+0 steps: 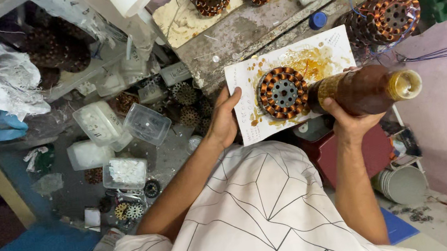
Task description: The person applies a brown liquid from a plastic bottle onto several motor stators sitting on a white sheet, turning them over by hand to coat both sides.
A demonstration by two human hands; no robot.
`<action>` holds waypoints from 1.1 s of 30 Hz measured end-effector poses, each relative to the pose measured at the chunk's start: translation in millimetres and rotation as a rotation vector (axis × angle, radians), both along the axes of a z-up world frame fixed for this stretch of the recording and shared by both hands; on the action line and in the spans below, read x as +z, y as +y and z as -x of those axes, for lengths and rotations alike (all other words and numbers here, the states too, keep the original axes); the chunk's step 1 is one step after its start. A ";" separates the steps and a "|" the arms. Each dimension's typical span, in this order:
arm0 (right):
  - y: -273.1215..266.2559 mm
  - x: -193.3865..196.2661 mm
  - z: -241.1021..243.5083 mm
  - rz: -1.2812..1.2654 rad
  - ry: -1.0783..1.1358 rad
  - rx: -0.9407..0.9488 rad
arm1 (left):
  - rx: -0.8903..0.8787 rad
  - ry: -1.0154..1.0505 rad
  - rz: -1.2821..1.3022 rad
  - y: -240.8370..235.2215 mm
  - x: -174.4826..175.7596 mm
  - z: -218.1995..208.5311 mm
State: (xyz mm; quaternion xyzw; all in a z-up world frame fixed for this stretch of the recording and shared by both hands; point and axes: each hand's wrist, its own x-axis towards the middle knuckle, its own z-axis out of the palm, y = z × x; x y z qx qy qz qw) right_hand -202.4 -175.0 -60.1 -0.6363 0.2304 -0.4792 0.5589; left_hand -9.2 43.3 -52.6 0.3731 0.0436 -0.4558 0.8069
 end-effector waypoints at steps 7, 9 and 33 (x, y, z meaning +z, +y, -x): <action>-1.9 5.7 -7.8 -0.019 0.003 0.044 | -0.005 0.046 0.099 -8.4 3.0 8.5; 1.9 21.5 -11.5 0.026 0.113 0.060 | -0.018 0.033 0.070 -7.8 -6.0 8.0; 22.8 153.2 -76.6 1.420 1.078 0.435 | 0.044 -0.362 -0.227 -26.3 -54.3 20.6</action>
